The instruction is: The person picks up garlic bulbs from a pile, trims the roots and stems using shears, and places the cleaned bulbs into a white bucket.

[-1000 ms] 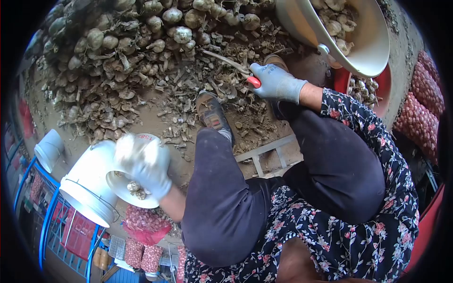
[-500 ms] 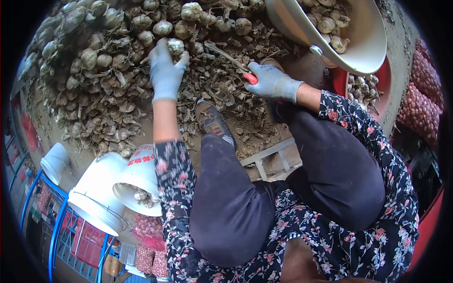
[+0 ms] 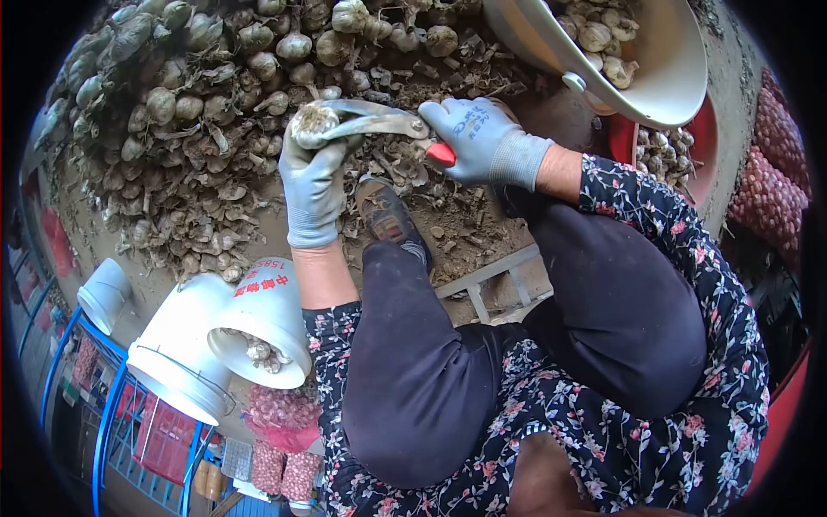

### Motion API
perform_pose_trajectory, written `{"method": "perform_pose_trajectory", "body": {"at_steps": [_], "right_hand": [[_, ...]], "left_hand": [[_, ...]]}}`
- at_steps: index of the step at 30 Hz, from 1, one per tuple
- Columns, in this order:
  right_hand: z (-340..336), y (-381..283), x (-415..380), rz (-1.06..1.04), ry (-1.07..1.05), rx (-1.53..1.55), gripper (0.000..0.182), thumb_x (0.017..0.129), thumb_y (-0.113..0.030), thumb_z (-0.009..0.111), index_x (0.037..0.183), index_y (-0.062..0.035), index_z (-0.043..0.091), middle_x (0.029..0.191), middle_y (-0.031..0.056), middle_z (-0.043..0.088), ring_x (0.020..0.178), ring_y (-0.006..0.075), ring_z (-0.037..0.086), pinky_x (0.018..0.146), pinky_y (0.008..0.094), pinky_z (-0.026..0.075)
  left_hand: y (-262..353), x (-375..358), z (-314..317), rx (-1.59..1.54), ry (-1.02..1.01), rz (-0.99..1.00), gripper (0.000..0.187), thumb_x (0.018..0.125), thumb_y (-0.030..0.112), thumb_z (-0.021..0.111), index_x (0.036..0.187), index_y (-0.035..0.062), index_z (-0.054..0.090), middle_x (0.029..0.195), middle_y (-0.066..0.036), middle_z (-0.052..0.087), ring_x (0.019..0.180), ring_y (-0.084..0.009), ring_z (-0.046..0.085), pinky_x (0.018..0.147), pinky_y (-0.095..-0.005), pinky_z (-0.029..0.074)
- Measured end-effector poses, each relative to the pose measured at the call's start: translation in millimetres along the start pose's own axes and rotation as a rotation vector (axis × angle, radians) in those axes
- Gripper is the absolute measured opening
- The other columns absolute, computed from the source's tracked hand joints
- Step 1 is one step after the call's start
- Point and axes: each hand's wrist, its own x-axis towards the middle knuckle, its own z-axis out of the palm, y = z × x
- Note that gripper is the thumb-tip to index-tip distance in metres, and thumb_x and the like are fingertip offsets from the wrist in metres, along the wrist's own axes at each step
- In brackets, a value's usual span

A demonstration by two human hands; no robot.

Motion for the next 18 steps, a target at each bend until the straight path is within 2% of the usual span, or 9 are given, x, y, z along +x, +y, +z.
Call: {"method": "perform_pose_trajectory", "body": {"at_steps": [1, 4, 5, 7, 9, 12, 13, 15, 18], "right_hand": [[-2.1, -1.6, 1.2, 0.002, 0.002, -0.001, 0.043, 0.081, -0.033, 0.062, 0.109, -0.0035, 0.047, 0.094, 0.0181, 0.060, 0.093, 0.0337, 0.061, 0.080, 0.0440, 0.048], [-5.9, -5.6, 1.9, -0.027, -0.017, -0.087, 0.044, 0.079, -0.032, 0.063, 0.109, -0.0038, 0.047, 0.094, 0.0175, 0.060, 0.093, 0.0333, 0.061, 0.079, 0.0440, 0.048], [-4.7, -6.0, 2.5, -0.034, -0.022, -0.096, 0.044, 0.079, -0.033, 0.063, 0.109, -0.0039, 0.047, 0.095, 0.0174, 0.060, 0.093, 0.0333, 0.061, 0.079, 0.0440, 0.048], [-4.1, -8.6, 5.0, -0.051, -0.029, -0.106, 0.045, 0.080, -0.033, 0.063, 0.109, -0.0039, 0.048, 0.095, 0.0173, 0.060, 0.092, 0.0332, 0.062, 0.079, 0.0439, 0.048], [-3.6, -13.4, 4.3, -0.048, -0.078, -0.043, 0.045, 0.081, -0.034, 0.062, 0.111, -0.0037, 0.047, 0.096, 0.0179, 0.060, 0.091, 0.0333, 0.062, 0.078, 0.0440, 0.048], [-0.6, -19.3, 5.1, -0.068, -0.094, 0.189, 0.045, 0.082, -0.034, 0.061, 0.111, -0.0032, 0.047, 0.097, 0.0184, 0.060, 0.092, 0.0336, 0.062, 0.079, 0.0440, 0.048], [-1.0, -22.5, 5.3, -0.066, -0.096, 0.191, 0.045, 0.082, -0.034, 0.061, 0.111, -0.0032, 0.047, 0.097, 0.0184, 0.060, 0.092, 0.0336, 0.062, 0.079, 0.0440, 0.048], [-5.0, -28.3, 7.6, -0.045, -0.119, 0.036, 0.045, 0.083, -0.034, 0.060, 0.111, -0.0021, 0.047, 0.098, 0.0186, 0.060, 0.092, 0.0340, 0.062, 0.079, 0.0438, 0.049], [-8.0, -33.4, 11.1, -0.030, -0.173, -0.026, 0.045, 0.083, -0.032, 0.060, 0.111, -0.0009, 0.046, 0.099, 0.0191, 0.060, 0.094, 0.0333, 0.062, 0.079, 0.0427, 0.050]], "left_hand": [[6.1, -1.3, 1.4, 0.000, -0.003, 0.000, 0.054, 0.073, -0.006, 0.061, 0.124, -0.0009, 0.046, 0.111, -0.010, 0.057, 0.100, -0.0194, 0.059, 0.092, -0.0334, 0.050], [27.3, -9.8, 11.8, 0.508, 0.122, 0.112, 0.058, 0.066, -0.004, 0.064, 0.121, 0.0005, 0.049, 0.106, -0.006, 0.055, 0.096, -0.0136, 0.056, 0.090, -0.0271, 0.046], [27.2, -11.1, 8.1, 0.506, 0.127, 0.107, 0.058, 0.066, -0.004, 0.064, 0.121, 0.0005, 0.049, 0.106, -0.006, 0.055, 0.096, -0.0136, 0.056, 0.090, -0.0271, 0.046], [30.5, -10.1, -3.0, 0.865, 0.117, 0.226, 0.056, 0.065, -0.003, 0.066, 0.119, 0.0020, 0.050, 0.106, -0.005, 0.056, 0.094, -0.0120, 0.055, 0.085, -0.0255, 0.048], [24.7, -11.1, -11.2, 0.777, 0.109, 0.216, 0.057, 0.064, -0.004, 0.069, 0.117, 0.0021, 0.050, 0.106, -0.004, 0.056, 0.094, -0.0119, 0.055, 0.084, -0.0253, 0.048], [8.7, -16.3, 0.6, 0.262, 0.193, 0.190, 0.063, 0.062, -0.008, 0.076, 0.119, 0.0025, 0.051, 0.106, -0.003, 0.056, 0.096, -0.0140, 0.055, 0.091, -0.0276, 0.045], [1.2, -15.5, -4.4, 0.262, 0.194, 0.186, 0.063, 0.062, -0.008, 0.076, 0.119, 0.0025, 0.051, 0.106, -0.003, 0.056, 0.096, -0.0140, 0.055, 0.091, -0.0276, 0.045], [-11.5, -13.2, -11.0, 0.576, 0.236, 0.438, 0.064, 0.063, -0.005, 0.077, 0.121, 0.0025, 0.050, 0.108, -0.004, 0.056, 0.097, -0.0145, 0.055, 0.090, -0.0273, 0.046], [-7.8, -14.3, -8.3, 0.690, 0.219, 0.488, 0.065, 0.064, -0.003, 0.078, 0.122, 0.0021, 0.050, 0.111, -0.004, 0.055, 0.098, -0.0139, 0.055, 0.090, -0.0269, 0.045]]}}
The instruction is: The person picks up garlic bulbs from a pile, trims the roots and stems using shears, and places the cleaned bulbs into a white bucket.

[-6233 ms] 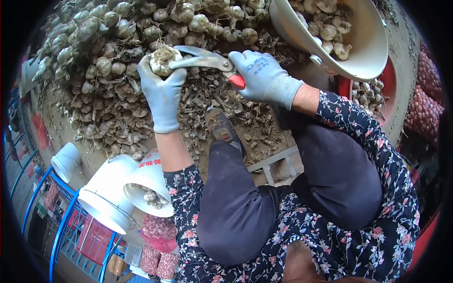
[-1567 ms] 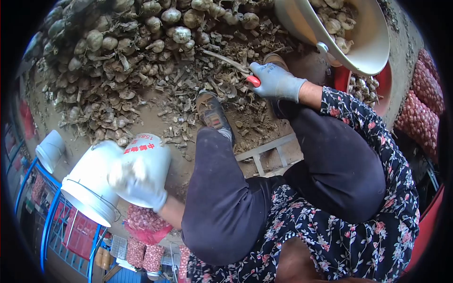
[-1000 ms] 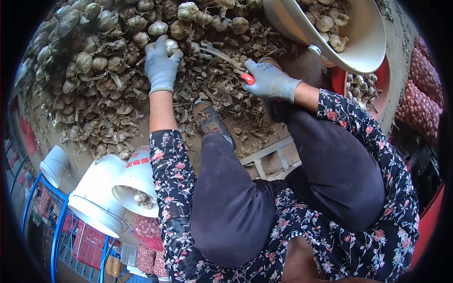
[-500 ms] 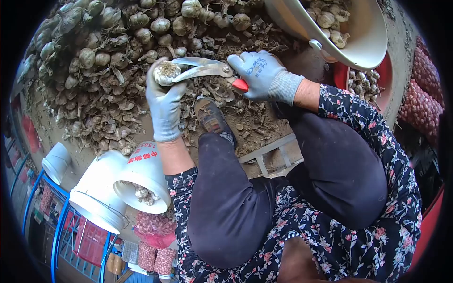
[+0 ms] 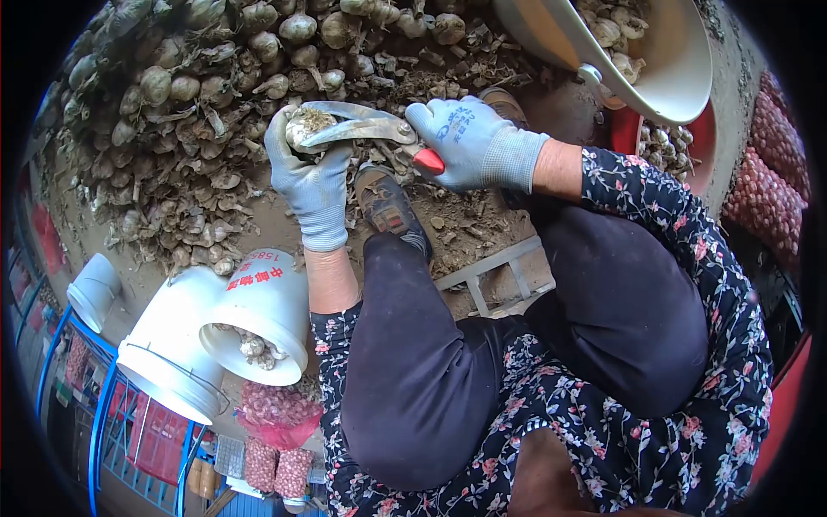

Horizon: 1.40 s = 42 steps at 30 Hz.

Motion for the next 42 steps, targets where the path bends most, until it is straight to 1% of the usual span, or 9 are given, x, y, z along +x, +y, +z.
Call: {"method": "perform_pose_trajectory", "body": {"at_steps": [8, 16, 27, 30, 31, 32, 33, 38, 42], "right_hand": [[-6.3, 5.8, -3.9, 0.068, -0.090, -0.070, 0.041, 0.082, -0.030, 0.061, 0.108, -0.0024, 0.046, 0.096, 0.0160, 0.062, 0.092, 0.0305, 0.064, 0.079, 0.0416, 0.049], [3.1, 4.8, -5.1, 0.018, 0.056, -0.092, 0.054, 0.081, -0.039, 0.062, 0.116, -0.0017, 0.046, 0.103, 0.0187, 0.060, 0.099, 0.0323, 0.061, 0.086, 0.0469, 0.045], [12.3, 23.8, -12.8, -0.022, -0.243, 0.047, 0.042, 0.077, -0.024, 0.065, 0.104, 0.0022, 0.047, 0.086, 0.0205, 0.065, 0.087, 0.0345, 0.066, 0.074, 0.0421, 0.051], [27.5, 44.6, -22.0, 0.084, -0.102, 0.107, 0.035, 0.075, -0.020, 0.064, 0.097, -0.0015, 0.045, 0.079, 0.0215, 0.063, 0.078, 0.0385, 0.063, 0.070, 0.0459, 0.049], [24.4, 46.6, -25.1, 0.122, -0.098, 0.124, 0.034, 0.077, -0.022, 0.062, 0.097, -0.0017, 0.045, 0.079, 0.0227, 0.062, 0.078, 0.0396, 0.063, 0.070, 0.0467, 0.048], [27.7, 52.0, -24.5, 0.124, -0.090, 0.123, 0.034, 0.077, -0.022, 0.062, 0.097, -0.0017, 0.045, 0.079, 0.0227, 0.062, 0.078, 0.0396, 0.063, 0.070, 0.0467, 0.048], [36.7, 59.2, -21.9, 0.207, -0.034, 0.218, 0.034, 0.078, -0.025, 0.061, 0.097, -0.0016, 0.046, 0.079, 0.0237, 0.062, 0.080, 0.0406, 0.062, 0.072, 0.0474, 0.047], [32.8, 69.2, -8.2, 0.410, 0.136, 0.431, 0.041, 0.079, -0.039, 0.059, 0.092, -0.0007, 0.052, 0.083, 0.0251, 0.061, 0.086, 0.0413, 0.061, 0.076, 0.0464, 0.045], [41.4, 78.8, -4.2, 0.500, 0.171, 0.552, 0.040, 0.077, -0.038, 0.061, 0.091, -0.0007, 0.055, 0.086, 0.0255, 0.062, 0.087, 0.0405, 0.061, 0.078, 0.0449, 0.046]], "left_hand": [[24.2, 16.0, -9.6, -0.330, -0.308, -0.584, 0.046, 0.068, -0.007, 0.068, 0.112, -0.0031, 0.054, 0.096, -0.006, 0.063, 0.081, -0.0102, 0.061, 0.075, -0.0219, 0.050], [8.0, -2.8, 9.2, 0.192, -0.104, -0.124, 0.049, 0.066, 0.005, 0.078, 0.108, 0.0019, 0.054, 0.094, -0.007, 0.063, 0.085, -0.0141, 0.062, 0.078, -0.0278, 0.051], [26.1, -16.1, -16.1, -0.253, -0.462, -0.705, 0.040, 0.070, 0.004, 0.069, 0.108, -0.0041, 0.057, 0.083, -0.003, 0.062, 0.071, -0.0082, 0.058, 0.062, -0.0211, 0.047], [41.5, -57.7, -83.8, -0.306, -0.322, -0.515, 0.022, 0.079, 0.003, 0.063, 0.099, -0.0056, 0.060, 0.090, -0.008, 0.064, 0.071, -0.0140, 0.060, 0.059, -0.0236, 0.050], [56.1, -66.5, -103.4, 0.304, -0.261, 0.029, 0.017, 0.082, 0.001, 0.058, 0.098, -0.0061, 0.059, 0.093, -0.008, 0.063, 0.072, -0.0156, 0.061, 0.060, -0.0237, 0.051], [81.3, -89.1, -118.6, -0.051, 0.425, -0.450, 0.016, 0.082, 0.004, 0.060, 0.095, -0.0052, 0.060, 0.095, -0.010, 0.064, 0.072, -0.0164, 0.061, 0.063, -0.0217, 0.051], [91.9, -99.6, -152.4, 0.223, 0.563, -0.496, 0.030, 0.080, 0.014, 0.066, 0.101, -0.0057, 0.059, 0.101, -0.014, 0.063, 0.077, -0.0202, 0.061, 0.064, -0.0277, 0.053], [79.1, -120.1, -207.5, 2.060, 0.333, -0.766, 0.040, 0.081, 0.020, 0.061, 0.113, -0.0025, 0.053, 0.111, -0.020, 0.059, 0.102, -0.0329, 0.055, 0.090, -0.0454, 0.044], [54.5, -0.5, -79.3, 1.156, 0.201, 0.254, 0.037, 0.079, 0.006, 0.064, 0.114, -0.0023, 0.057, 0.113, -0.017, 0.059, 0.104, -0.0323, 0.054, 0.090, -0.0406, 0.043]]}}
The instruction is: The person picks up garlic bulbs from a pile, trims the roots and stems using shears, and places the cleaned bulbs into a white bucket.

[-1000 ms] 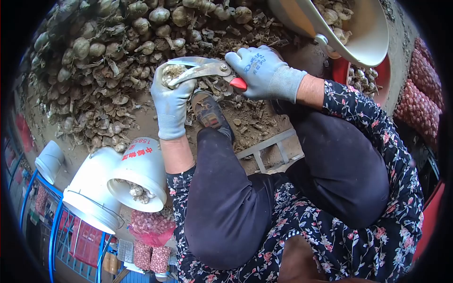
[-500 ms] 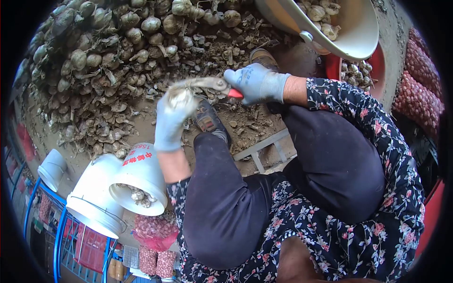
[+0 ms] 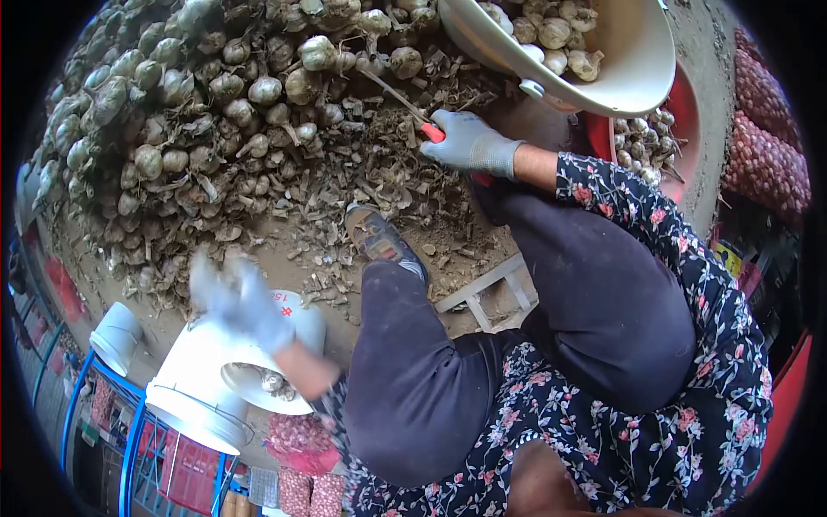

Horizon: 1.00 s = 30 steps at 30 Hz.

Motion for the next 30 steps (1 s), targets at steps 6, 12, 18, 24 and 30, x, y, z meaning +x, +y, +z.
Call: {"method": "perform_pose_trajectory", "body": {"at_steps": [6, 12, 18, 24, 30], "right_hand": [[-3.3, -0.3, -2.6, 0.042, 0.007, 0.029, 0.041, 0.078, -0.036, 0.061, 0.095, 0.0005, 0.053, 0.090, 0.0265, 0.062, 0.091, 0.0407, 0.060, 0.079, 0.0450, 0.045], [-16.3, -14.7, -4.3, -0.126, 0.050, -0.178, 0.039, 0.083, -0.030, 0.057, 0.104, 0.0003, 0.046, 0.095, 0.0253, 0.062, 0.092, 0.0389, 0.062, 0.083, 0.0455, 0.047], [-27.5, -40.5, -17.1, -0.393, 0.204, -0.504, 0.046, 0.076, -0.026, 0.067, 0.110, -0.0048, 0.044, 0.094, 0.0162, 0.057, 0.092, 0.0330, 0.059, 0.079, 0.0445, 0.046], [-28.6, -57.3, -24.8, -0.385, 0.170, -0.695, 0.044, 0.078, -0.028, 0.066, 0.109, -0.0060, 0.044, 0.094, 0.0135, 0.057, 0.091, 0.0312, 0.060, 0.078, 0.0452, 0.046], [-19.5, -50.6, -9.8, -0.424, 0.007, -0.516, 0.040, 0.081, -0.029, 0.064, 0.103, 0.0003, 0.050, 0.083, 0.0251, 0.064, 0.081, 0.0350, 0.066, 0.073, 0.0462, 0.050]], "left_hand": [[127.9, 124.4, 170.3, -0.035, -0.699, 0.518, 0.060, 0.079, 0.021, 0.068, 0.130, 0.0151, 0.036, 0.126, -0.016, 0.050, 0.100, -0.0389, 0.060, 0.079, -0.0473, 0.050], [98.5, 111.6, 151.9, -0.925, -0.727, 0.027, 0.053, 0.073, 0.007, 0.076, 0.120, -0.0011, 0.053, 0.106, -0.009, 0.063, 0.091, -0.0140, 0.061, 0.079, -0.0258, 0.051], [87.8, 53.2, 84.2, -1.258, -0.733, -0.239, 0.059, 0.072, -0.007, 0.070, 0.126, -0.0012, 0.046, 0.111, -0.006, 0.057, 0.097, -0.0112, 0.056, 0.087, -0.0238, 0.047], [80.7, 45.2, 78.3, -0.913, -0.603, -0.088, 0.053, 0.071, -0.005, 0.070, 0.120, -0.0035, 0.051, 0.105, -0.007, 0.061, 0.093, -0.0108, 0.059, 0.082, -0.0235, 0.049], [79.1, 30.1, 72.0, -0.984, -0.540, -0.204, 0.047, 0.070, 0.005, 0.076, 0.110, -0.0021, 0.054, 0.098, -0.008, 0.060, 0.089, -0.0156, 0.060, 0.081, -0.0272, 0.049]]}}
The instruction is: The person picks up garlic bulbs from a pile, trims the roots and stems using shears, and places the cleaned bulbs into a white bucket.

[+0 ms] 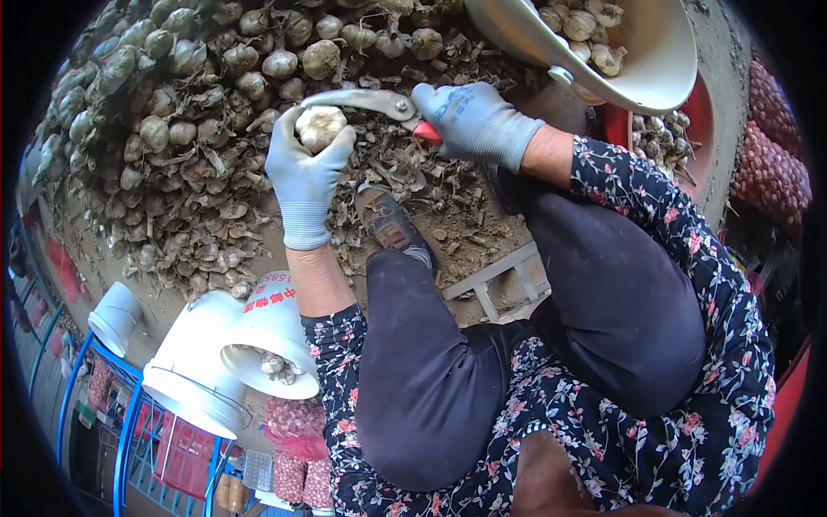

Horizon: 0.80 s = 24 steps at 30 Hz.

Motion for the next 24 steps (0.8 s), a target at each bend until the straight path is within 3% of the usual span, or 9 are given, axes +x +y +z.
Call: {"method": "perform_pose_trajectory", "body": {"at_steps": [4, 7, 8, 12, 15, 16, 17, 22, 24], "right_hand": [[6.3, 7.7, -12.4, 0.112, -0.038, 0.489, 0.031, 0.081, -0.029, 0.064, 0.095, -0.0036, 0.055, 0.082, 0.0177, 0.061, 0.076, 0.0299, 0.063, 0.067, 0.0386, 0.047], [15.0, 3.5, -23.5, 0.047, -0.329, 0.826, 0.061, 0.082, -0.043, 0.066, 0.125, -0.0036, 0.049, 0.091, 0.0087, 0.061, 0.075, 0.0191, 0.057, 0.070, 0.0332, 0.048], [16.5, 2.4, -20.6, 0.013, -0.435, 0.861, 0.079, 0.082, -0.051, 0.065, 0.137, -0.0011, 0.038, 0.112, 0.0135, 0.060, 0.096, 0.0220, 0.058, 0.083, 0.0329, 0.048], [13.0, -15.4, -12.5, -0.002, -0.325, 0.751, 0.069, 0.083, -0.055, 0.058, 0.119, 0.0027, 0.049, 0.112, 0.0209, 0.058, 0.106, 0.0306, 0.056, 0.091, 0.0390, 0.043], [12.3, -16.7, -8.8, 0.017, -0.344, 0.611, 0.075, 0.083, -0.052, 0.061, 0.130, 0.0044, 0.045, 0.122, 0.0253, 0.054, 0.115, 0.0312, 0.052, 0.099, 0.0358, 0.040], [19.6, -13.8, -10.1, -0.003, -0.227, 0.596, 0.051, 0.085, -0.046, 0.062, 0.101, 0.0017, 0.057, 0.091, 0.0163, 0.063, 0.086, 0.0242, 0.062, 0.077, 0.0356, 0.049], [23.2, -8.6, -14.8, 0.221, -0.378, 1.058, 0.035, 0.086, -0.036, 0.062, 0.080, -0.0027, 0.053, 0.065, 0.0036, 0.056, 0.060, 0.0128, 0.055, 0.055, 0.0311, 0.045], [25.3, 17.4, -26.3, 0.368, -0.366, 0.894, 0.027, 0.084, -0.029, 0.062, 0.078, -0.0039, 0.053, 0.063, 0.0008, 0.054, 0.056, 0.0071, 0.051, 0.051, 0.0257, 0.043], [35.0, 22.0, -22.0, 0.329, -0.293, 0.798, 0.030, 0.083, -0.031, 0.062, 0.078, -0.0032, 0.053, 0.064, 0.0025, 0.055, 0.059, 0.0091, 0.053, 0.055, 0.0270, 0.044]], "left_hand": [[-23.5, -11.7, -5.6, -1.038, 0.005, -0.122, 0.040, 0.077, -0.006, 0.056, 0.115, -0.0017, 0.050, 0.108, -0.013, 0.057, 0.100, -0.0222, 0.058, 0.092, -0.0389, 0.047], [-35.6, -17.2, -0.5, -1.334, -0.097, -0.121, 0.037, 0.077, -0.002, 0.052, 0.114, -0.0026, 0.051, 0.110, -0.016, 0.058, 0.104, -0.0253, 0.057, 0.097, -0.0428, 0.045], [-36.4, -17.6, 2.3, -1.433, -0.170, -0.080, 0.037, 0.077, 0.000, 0.051, 0.113, -0.0025, 0.051, 0.112, -0.017, 0.057, 0.105, -0.0255, 0.056, 0.097, -0.0433, 0.045], [-30.7, -19.3, 14.4, -1.113, -0.048, -0.200, 0.044, 0.075, 0.000, 0.050, 0.118, -0.0011, 0.049, 0.109, -0.013, 0.057, 0.100, -0.0239, 0.057, 0.095, -0.0435, 0.046], [-62.6, -15.4, 17.1, -0.800, -0.101, -0.178, 0.044, 0.075, 0.000, 0.051, 0.119, 0.0011, 0.048, 0.107, -0.011, 0.055, 0.095, -0.0210, 0.056, 0.088, -0.0407, 0.048], [-55.8, -14.7, 19.2, -0.800, -0.106, -0.179, 0.044, 0.075, 0.000, 0.051, 0.119, 0.0011, 0.048, 0.107, -0.011, 0.055, 0.095, -0.0210, 0.056, 0.088, -0.0407, 0.048], [-48.8, -14.7, 21.0, -0.907, -0.114, -0.206, 0.043, 0.075, -0.001, 0.051, 0.118, 0.0008, 0.047, 0.107, -0.011, 0.055, 0.096, -0.0204, 0.056, 0.086, -0.0382, 0.048], [-57.9, 16.3, -2.4, -0.876, -0.132, -0.145, 0.042, 0.081, 0.020, 0.067, 0.117, 0.0061, 0.050, 0.103, -0.004, 0.060, 0.091, -0.0155, 0.061, 0.082, -0.0252, 0.051], [-59.4, 56.0, -11.6, -0.257, -0.069, -0.253, 0.047, 0.080, 0.020, 0.066, 0.124, 0.0095, 0.049, 0.095, -0.007, 0.063, 0.087, -0.0202, 0.063, 0.077, -0.0304, 0.053]]}}
